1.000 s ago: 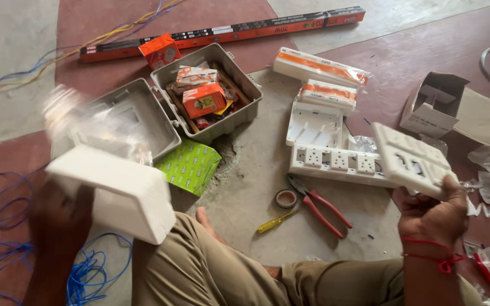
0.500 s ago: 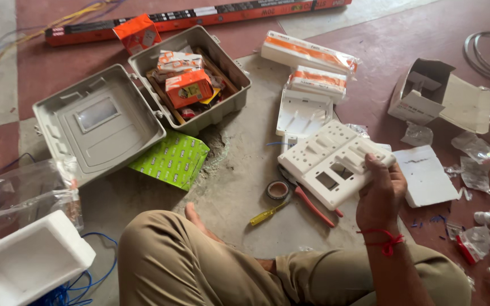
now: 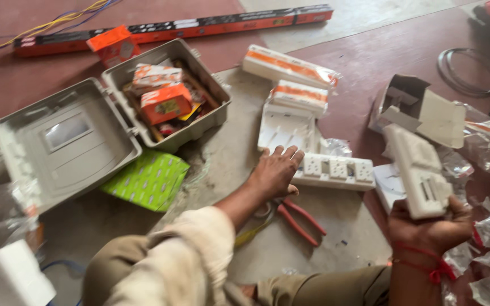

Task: The person wires an electrical switchboard by hand and using a screwdriver. The person inserts wires into terminals on the back of the switchboard and tightens the screws to secure them.

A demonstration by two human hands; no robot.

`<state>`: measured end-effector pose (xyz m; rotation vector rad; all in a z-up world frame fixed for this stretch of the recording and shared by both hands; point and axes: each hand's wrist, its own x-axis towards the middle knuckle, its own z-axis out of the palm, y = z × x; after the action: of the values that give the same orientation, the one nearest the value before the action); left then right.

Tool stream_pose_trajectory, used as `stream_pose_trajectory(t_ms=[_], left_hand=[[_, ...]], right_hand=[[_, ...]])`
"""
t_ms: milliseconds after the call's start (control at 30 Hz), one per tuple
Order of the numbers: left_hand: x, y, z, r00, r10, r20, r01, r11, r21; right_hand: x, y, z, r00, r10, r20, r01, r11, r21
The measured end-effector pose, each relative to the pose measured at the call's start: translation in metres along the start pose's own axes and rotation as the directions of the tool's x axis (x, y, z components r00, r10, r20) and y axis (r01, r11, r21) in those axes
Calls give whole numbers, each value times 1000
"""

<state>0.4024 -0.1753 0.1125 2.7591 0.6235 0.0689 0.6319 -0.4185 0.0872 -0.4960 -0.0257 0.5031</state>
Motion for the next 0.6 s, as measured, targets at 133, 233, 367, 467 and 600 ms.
stream_pose_trajectory(t_ms=[133, 233, 367, 467, 600], left_hand=[[69, -16, 57, 999, -39, 23, 37, 997, 62], [71, -28, 82, 997, -72, 25, 68, 991, 113], [38, -45, 82, 997, -73, 22, 72, 996, 43], [-7, -59, 60, 997, -78, 23, 78, 997, 15], [-50, -65, 30, 959, -153, 240, 139, 987, 74]], right_hand=[[-6, 12, 29, 988, 86, -125, -118, 954, -277], [-10, 21, 53, 974, 224, 39, -215, 964, -157], [-12, 26, 68, 977, 212, 4, -202, 938, -280], [-17, 27, 72, 967, 239, 82, -221, 957, -186], [-22, 31, 62, 989, 128, 70, -112, 974, -199]])
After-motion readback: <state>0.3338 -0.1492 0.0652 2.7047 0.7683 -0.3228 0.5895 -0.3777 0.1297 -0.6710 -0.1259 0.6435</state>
